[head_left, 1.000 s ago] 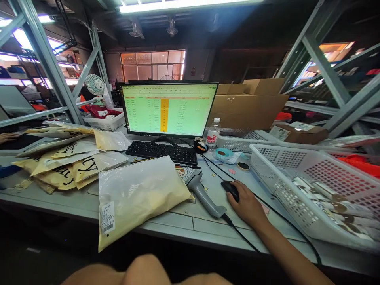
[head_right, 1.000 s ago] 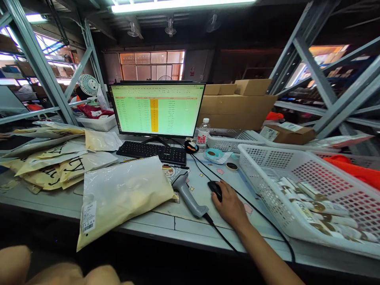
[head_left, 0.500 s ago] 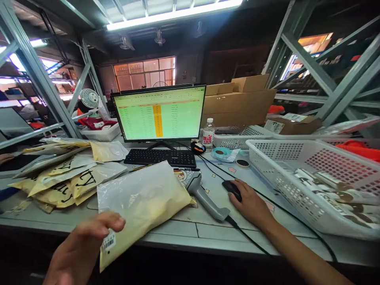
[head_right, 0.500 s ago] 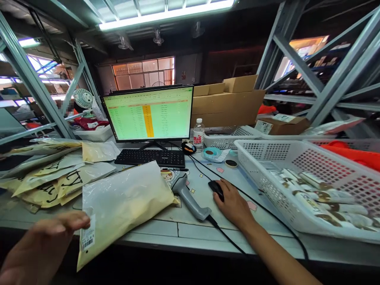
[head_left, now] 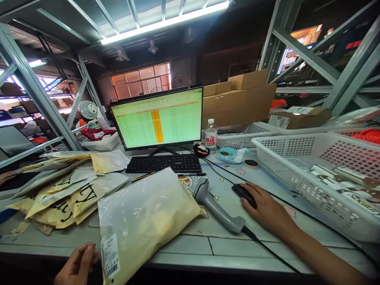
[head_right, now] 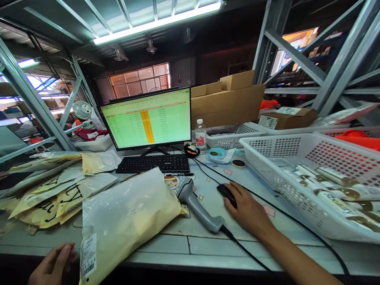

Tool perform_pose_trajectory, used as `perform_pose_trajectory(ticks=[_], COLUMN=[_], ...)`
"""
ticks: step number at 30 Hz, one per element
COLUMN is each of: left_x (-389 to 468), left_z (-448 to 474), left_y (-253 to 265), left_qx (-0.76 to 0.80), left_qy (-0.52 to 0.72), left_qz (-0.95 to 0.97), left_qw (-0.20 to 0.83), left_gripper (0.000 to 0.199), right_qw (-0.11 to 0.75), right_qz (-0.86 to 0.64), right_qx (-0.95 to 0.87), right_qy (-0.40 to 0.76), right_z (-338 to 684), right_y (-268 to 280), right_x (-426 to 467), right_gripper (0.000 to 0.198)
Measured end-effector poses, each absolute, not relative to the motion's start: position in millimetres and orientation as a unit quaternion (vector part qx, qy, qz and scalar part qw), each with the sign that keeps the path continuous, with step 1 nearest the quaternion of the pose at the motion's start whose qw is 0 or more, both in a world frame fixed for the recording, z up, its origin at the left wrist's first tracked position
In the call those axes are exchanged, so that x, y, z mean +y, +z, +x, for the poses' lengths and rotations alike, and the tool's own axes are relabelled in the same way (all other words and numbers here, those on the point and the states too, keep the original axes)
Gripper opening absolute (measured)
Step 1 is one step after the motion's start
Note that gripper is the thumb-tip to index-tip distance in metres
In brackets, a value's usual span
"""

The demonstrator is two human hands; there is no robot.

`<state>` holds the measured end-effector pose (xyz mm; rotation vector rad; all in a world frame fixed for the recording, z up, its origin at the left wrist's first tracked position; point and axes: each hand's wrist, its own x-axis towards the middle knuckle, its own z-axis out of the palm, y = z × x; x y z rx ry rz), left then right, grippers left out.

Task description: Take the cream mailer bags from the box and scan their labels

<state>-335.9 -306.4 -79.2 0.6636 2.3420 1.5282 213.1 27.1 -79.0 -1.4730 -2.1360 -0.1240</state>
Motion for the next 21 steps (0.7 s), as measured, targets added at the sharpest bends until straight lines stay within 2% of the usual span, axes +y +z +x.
perform_pose_trajectory(ticks=[3, 8, 21], left_x=[-274.4, -246.3, -247.5], left_z=[-329.4, -318.1, -325.4], left_y=[-65.0, -55.8, -75.5], left_qx=[0.829, 0.869, 0.884], left_qy=[0.486, 0.433, 0.412], left_qz=[0.268, 0.238, 0.219], left_qw=[0.066, 0.034, 0.026], left_gripper=[0.061, 0.048, 0.046], right_qw=[0.269, 0.26, 0.276], right_qz=[-0.548, -0.564, -0.559], right_qx=[-0.791, -0.783, -0.78], right_qy=[-0.043, -0.039, -0.054], right_z=[213.4, 213.2, 211.0], right_y=[-76.7, -73.0, -68.4], right_x=[24.4, 22.0, 15.5], right_gripper=[0.061, 0.062, 0.054])
